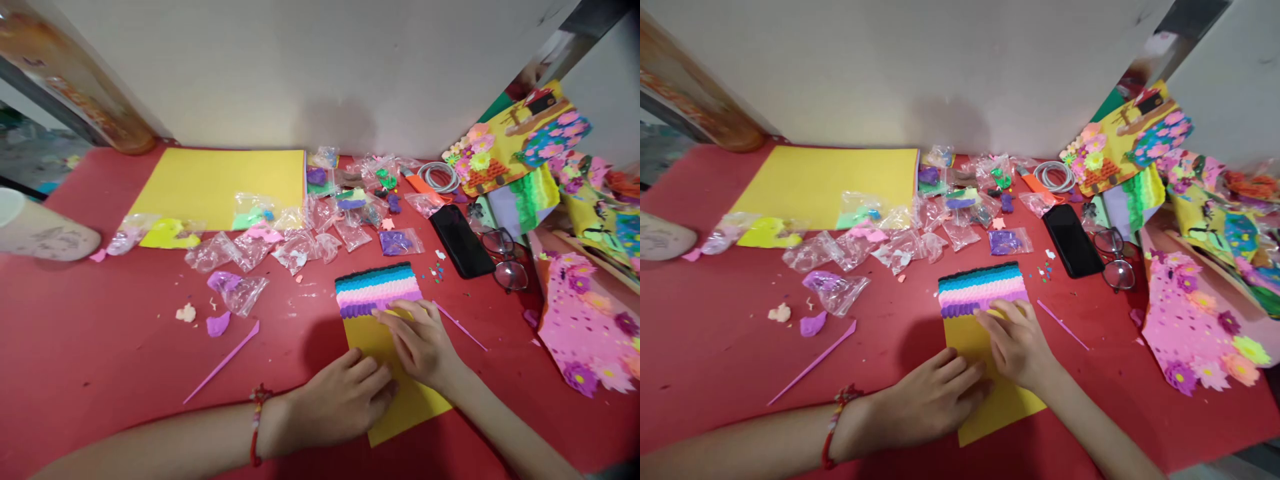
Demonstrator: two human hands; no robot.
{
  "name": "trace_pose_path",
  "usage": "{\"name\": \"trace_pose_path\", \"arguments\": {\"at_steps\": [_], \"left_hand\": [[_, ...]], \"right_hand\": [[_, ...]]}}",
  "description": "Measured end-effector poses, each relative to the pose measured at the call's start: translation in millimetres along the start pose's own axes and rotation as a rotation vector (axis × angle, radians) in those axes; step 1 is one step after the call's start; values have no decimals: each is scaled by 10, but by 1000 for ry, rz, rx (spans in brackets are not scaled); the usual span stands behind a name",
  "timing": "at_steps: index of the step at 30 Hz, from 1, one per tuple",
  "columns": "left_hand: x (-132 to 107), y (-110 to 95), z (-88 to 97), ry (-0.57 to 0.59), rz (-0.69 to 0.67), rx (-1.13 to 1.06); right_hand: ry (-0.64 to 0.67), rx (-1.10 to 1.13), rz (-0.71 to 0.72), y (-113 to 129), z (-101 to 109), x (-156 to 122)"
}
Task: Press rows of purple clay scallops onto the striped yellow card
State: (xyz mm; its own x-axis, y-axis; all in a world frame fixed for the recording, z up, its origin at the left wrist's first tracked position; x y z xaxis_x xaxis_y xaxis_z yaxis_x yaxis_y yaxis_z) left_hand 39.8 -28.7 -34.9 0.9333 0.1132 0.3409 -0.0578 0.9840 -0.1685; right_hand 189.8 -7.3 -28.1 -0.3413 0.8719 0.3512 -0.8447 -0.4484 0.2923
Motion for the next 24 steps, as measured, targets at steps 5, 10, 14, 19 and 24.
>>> {"name": "trace_pose_path", "arguments": {"at_steps": [5, 10, 14, 19, 24], "left_hand": [[0, -1, -6, 1, -8, -2], [-10, 3, -7, 8, -17, -42], [-10, 90, 120, -82, 127, -455], [-29, 254, 113, -418, 702, -1360], [-22, 225, -17, -737, 1060, -1908]], "right_hand": [[-9, 37, -12, -5, 42, -24], [-51, 45, -39, -10, 69, -39], [-109, 148, -138, 60, 176, -55], [-129, 323, -167, 261, 302, -63], [-70, 230, -82, 398, 221, -39]]}}
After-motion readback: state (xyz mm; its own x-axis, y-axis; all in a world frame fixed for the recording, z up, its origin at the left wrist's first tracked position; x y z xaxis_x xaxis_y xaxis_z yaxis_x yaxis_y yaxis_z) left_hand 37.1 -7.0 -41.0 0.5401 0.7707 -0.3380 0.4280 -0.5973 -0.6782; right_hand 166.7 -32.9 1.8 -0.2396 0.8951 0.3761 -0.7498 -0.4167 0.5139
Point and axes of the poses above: each hand's wrist, its own x-axis towards the middle knuckle, its own z-axis out of the back of the hand, y = z × x, the point moved 3 cm from there along x, towards the middle knuckle, and after that the axes turned 10 degrees about -z, right-handed, at the moved point
